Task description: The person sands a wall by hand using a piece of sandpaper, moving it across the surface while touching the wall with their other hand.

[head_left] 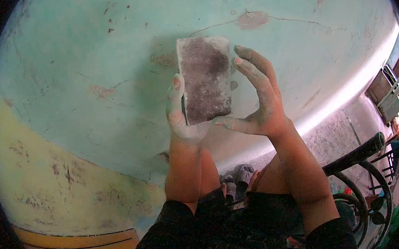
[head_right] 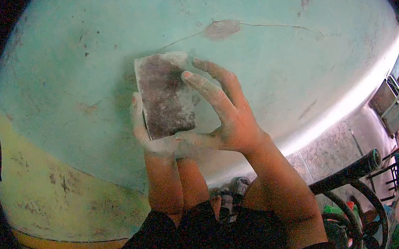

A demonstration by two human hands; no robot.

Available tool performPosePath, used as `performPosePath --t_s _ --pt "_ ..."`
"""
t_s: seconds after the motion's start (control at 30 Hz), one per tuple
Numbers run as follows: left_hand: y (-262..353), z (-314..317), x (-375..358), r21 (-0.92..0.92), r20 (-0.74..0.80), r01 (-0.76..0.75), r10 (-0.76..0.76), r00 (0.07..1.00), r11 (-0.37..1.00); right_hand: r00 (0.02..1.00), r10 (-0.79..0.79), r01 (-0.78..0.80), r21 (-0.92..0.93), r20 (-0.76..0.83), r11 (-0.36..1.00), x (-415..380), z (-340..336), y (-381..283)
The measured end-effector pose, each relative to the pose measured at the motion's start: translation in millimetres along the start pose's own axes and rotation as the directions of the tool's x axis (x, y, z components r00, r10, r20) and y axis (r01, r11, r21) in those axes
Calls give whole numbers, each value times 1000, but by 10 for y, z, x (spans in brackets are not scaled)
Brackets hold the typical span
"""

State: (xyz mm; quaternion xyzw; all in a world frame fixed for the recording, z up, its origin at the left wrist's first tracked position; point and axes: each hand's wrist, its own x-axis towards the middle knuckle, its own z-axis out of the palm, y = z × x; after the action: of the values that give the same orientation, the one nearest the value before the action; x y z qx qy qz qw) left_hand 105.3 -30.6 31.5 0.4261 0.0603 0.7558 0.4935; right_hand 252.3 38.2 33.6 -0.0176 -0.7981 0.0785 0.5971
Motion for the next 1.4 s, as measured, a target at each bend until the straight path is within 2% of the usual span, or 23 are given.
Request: performPosePath --t_s 0.03,0.1,0.13,0.2,0.37,0.47,0.53,0.6,0.73,0.8,0.93,1.03,1.1,1.17,1.2,1.27,1.33,1.4 --pt "-3 -2 -1 -1 0 -3 3 1000 1000 1000 6 -7 17 5 1000 5 1 -6" --pt "-12 13 2 -192 23 52 -48 999 980 1000 10 -10 34 13 999 15 -4 -10" --pt "0 15 4 -193 24 49 -45 999 980 999 19 -20 35 32 999 20 -9 -10" --pt "28 27 9 73 31 60 -62 998 996 998 27 -29 36 52 999 27 -21 7" --pt "60 63 8 106 13 136 -138 990 985 991 60 -71 94 118 993 9 -16 62" --pt "88 77 22 102 6 172 -173 985 980 995 8 -15 64 99 998 -4 -9 71" --pt "106 73 39 95 -19 191 -190 982 977 997 30 -33 39 71 999 -26 -1 97" --pt "112 27 62 88 -286 168 -136 949 982 998 51 -51 12 43 999 -31 -10 112" --pt "172 -30 64 73 -242 117 -96 965 990 997 71 -70 -20 42 997 -25 -6 128" --pt "185 -34 48 201 -175 120 -85 981 972 997 62 -61 -23 53 998 -26 9 127" --pt "205 -38 7 252 -174 153 -111 978 956 992 71 -64 -68 100 996 -13 22 80" --pt "216 -6 -7 323 -156 117 -69 985 939 993 63 -62 -14 104 998 -16 -7 110" --pt "201 -56 -12 417 -200 71 15 980 906 994 27 -31 35 107 999 -29 8 141" --pt "176 -31 -11 426 -239 61 47 970 902 991 131 -118 295 -23 948 -44 38 152" --pt "177 -24 -16 434 -285 64 69 956 899 993 119 -107 297 -24 949 -55 58 130" --pt "205 -41 -26 476 -271 76 64 960 876 905 425 -348 549 -13 760 -69 113 63" --pt "225 -29 -27 517 -256 89 55 965 852 913 404 -329 487 -52 809 -29 130 23" --pt "233 3 -23 723 -262 116 114 958 681 857 513 -485 418 52 768 -82 109 60"
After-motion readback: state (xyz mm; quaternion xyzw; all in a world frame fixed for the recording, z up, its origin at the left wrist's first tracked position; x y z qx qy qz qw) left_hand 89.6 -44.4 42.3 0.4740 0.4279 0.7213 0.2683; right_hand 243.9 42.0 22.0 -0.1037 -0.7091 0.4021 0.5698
